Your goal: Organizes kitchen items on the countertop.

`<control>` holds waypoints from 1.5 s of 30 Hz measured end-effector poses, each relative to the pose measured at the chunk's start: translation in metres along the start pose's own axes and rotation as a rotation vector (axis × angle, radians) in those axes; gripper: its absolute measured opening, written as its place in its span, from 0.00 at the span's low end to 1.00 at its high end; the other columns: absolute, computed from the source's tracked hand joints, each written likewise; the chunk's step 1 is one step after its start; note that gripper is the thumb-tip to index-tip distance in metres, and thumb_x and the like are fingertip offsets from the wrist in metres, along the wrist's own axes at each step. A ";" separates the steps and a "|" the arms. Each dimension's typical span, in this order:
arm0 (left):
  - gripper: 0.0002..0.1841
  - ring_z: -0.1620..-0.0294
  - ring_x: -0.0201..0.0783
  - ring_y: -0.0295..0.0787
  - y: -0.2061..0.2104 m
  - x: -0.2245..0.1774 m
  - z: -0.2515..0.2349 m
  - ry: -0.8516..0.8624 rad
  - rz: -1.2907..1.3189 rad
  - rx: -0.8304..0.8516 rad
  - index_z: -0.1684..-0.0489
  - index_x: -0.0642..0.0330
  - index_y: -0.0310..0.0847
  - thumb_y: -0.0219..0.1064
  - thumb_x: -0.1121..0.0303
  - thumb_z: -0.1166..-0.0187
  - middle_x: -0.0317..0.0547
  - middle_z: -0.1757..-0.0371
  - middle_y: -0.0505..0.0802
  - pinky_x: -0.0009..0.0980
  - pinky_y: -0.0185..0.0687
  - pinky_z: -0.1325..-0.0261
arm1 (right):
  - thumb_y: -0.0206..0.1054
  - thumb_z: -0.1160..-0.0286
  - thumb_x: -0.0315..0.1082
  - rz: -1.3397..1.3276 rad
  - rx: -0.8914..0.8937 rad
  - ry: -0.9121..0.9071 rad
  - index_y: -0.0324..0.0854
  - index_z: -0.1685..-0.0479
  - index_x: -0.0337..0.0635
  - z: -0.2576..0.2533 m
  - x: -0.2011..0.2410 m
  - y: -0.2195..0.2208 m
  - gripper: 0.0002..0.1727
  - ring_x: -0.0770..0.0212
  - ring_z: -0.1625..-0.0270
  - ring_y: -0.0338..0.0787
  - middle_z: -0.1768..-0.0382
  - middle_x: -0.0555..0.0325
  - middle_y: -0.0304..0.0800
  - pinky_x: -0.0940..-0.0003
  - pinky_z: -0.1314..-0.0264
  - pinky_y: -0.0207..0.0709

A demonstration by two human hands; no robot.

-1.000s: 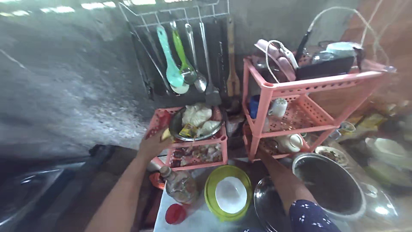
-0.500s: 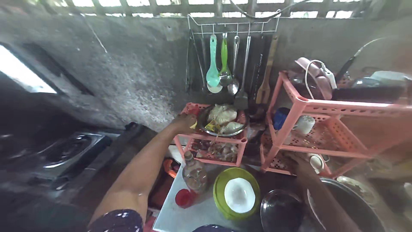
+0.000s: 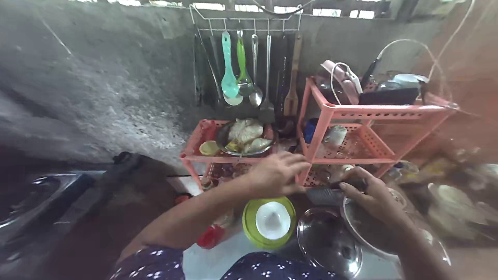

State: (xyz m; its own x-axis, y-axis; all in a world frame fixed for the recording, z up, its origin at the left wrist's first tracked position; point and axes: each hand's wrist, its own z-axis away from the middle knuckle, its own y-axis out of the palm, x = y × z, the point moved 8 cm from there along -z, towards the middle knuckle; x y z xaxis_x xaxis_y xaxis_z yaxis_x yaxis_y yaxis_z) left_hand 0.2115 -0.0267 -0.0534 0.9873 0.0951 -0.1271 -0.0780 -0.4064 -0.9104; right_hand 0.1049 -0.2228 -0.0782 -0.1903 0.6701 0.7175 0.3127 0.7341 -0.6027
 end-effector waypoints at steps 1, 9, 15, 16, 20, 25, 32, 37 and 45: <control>0.31 0.21 0.48 0.78 0.016 -0.019 -0.010 0.060 0.085 0.052 0.18 0.55 0.73 0.66 0.49 0.17 0.48 0.22 0.84 0.47 0.74 0.20 | 0.67 0.22 0.43 0.006 -0.022 -0.077 0.82 0.45 0.43 -0.003 0.013 0.006 0.16 0.76 0.62 0.91 0.55 0.63 0.93 0.74 0.59 0.89; 0.16 0.56 0.41 0.95 -0.007 0.003 -0.047 0.028 0.359 -0.106 0.36 0.62 0.83 0.67 0.64 0.16 0.49 0.55 0.95 0.45 0.91 0.48 | 0.65 0.15 0.43 -0.271 -0.179 -0.198 0.64 0.21 0.45 0.012 0.038 0.003 0.28 0.64 0.62 0.93 0.49 0.59 0.94 0.70 0.62 0.90; 0.25 0.48 0.49 0.94 -0.077 0.141 -0.090 -0.295 0.250 -0.314 0.28 0.63 0.76 0.69 0.57 0.18 0.57 0.44 0.92 0.52 0.89 0.40 | 0.63 0.15 0.45 -0.177 -0.293 -0.036 0.74 0.25 0.45 0.079 -0.007 -0.006 0.24 0.66 0.60 0.93 0.47 0.62 0.94 0.70 0.60 0.91; 0.25 0.49 0.49 0.94 -0.085 0.162 -0.102 -0.349 0.249 -0.328 0.29 0.63 0.76 0.70 0.57 0.18 0.58 0.43 0.92 0.53 0.89 0.42 | 0.62 0.16 0.42 -0.207 -0.335 0.025 0.75 0.26 0.43 0.091 -0.017 -0.007 0.23 0.65 0.61 0.93 0.48 0.60 0.94 0.69 0.62 0.91; 0.26 0.42 0.53 0.92 -0.109 0.217 -0.155 -0.459 0.234 -0.367 0.28 0.63 0.75 0.70 0.55 0.18 0.60 0.40 0.91 0.56 0.85 0.36 | 0.57 0.15 0.31 -0.347 -0.473 0.220 0.76 0.32 0.39 0.130 -0.037 -0.012 0.17 0.66 0.65 0.93 0.48 0.59 0.93 0.70 0.65 0.91; 0.27 0.35 0.58 0.87 -0.131 0.240 -0.202 -0.540 0.192 -0.399 0.29 0.67 0.77 0.70 0.56 0.19 0.65 0.38 0.89 0.57 0.77 0.28 | 0.52 0.15 0.25 -0.359 -0.550 0.288 0.76 0.35 0.38 0.158 -0.046 -0.014 0.15 0.69 0.66 0.93 0.48 0.62 0.93 0.71 0.64 0.91; 0.27 0.33 0.61 0.85 -0.127 0.259 -0.216 -0.651 0.118 -0.384 0.31 0.68 0.78 0.69 0.54 0.19 0.67 0.37 0.88 0.60 0.75 0.27 | 0.52 0.14 0.26 -0.375 -0.576 0.335 0.78 0.36 0.37 0.183 -0.067 -0.013 0.14 0.69 0.65 0.94 0.47 0.61 0.94 0.72 0.63 0.91; 0.27 0.37 0.58 0.88 -0.120 0.272 -0.218 -0.699 0.210 -0.379 0.32 0.68 0.78 0.68 0.53 0.18 0.66 0.39 0.89 0.58 0.80 0.31 | 0.53 0.14 0.27 -0.400 -0.539 0.356 0.79 0.38 0.36 0.170 -0.076 -0.008 0.14 0.69 0.66 0.93 0.48 0.59 0.94 0.71 0.63 0.91; 0.32 0.33 0.61 0.85 -0.106 0.267 -0.214 -0.851 0.105 -0.257 0.44 0.73 0.82 0.58 0.44 0.13 0.68 0.38 0.88 0.61 0.77 0.30 | 0.57 0.15 0.31 -0.451 -0.434 0.330 0.83 0.39 0.36 0.144 -0.089 0.014 0.14 0.65 0.65 0.94 0.49 0.55 0.94 0.69 0.62 0.92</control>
State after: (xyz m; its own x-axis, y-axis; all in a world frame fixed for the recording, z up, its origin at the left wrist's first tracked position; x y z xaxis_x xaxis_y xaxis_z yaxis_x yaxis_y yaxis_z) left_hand 0.5130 -0.1529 0.0932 0.5317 0.6464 -0.5472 -0.0283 -0.6322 -0.7743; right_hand -0.0078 -0.2564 -0.2002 -0.1184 0.1921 0.9742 0.6255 0.7764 -0.0771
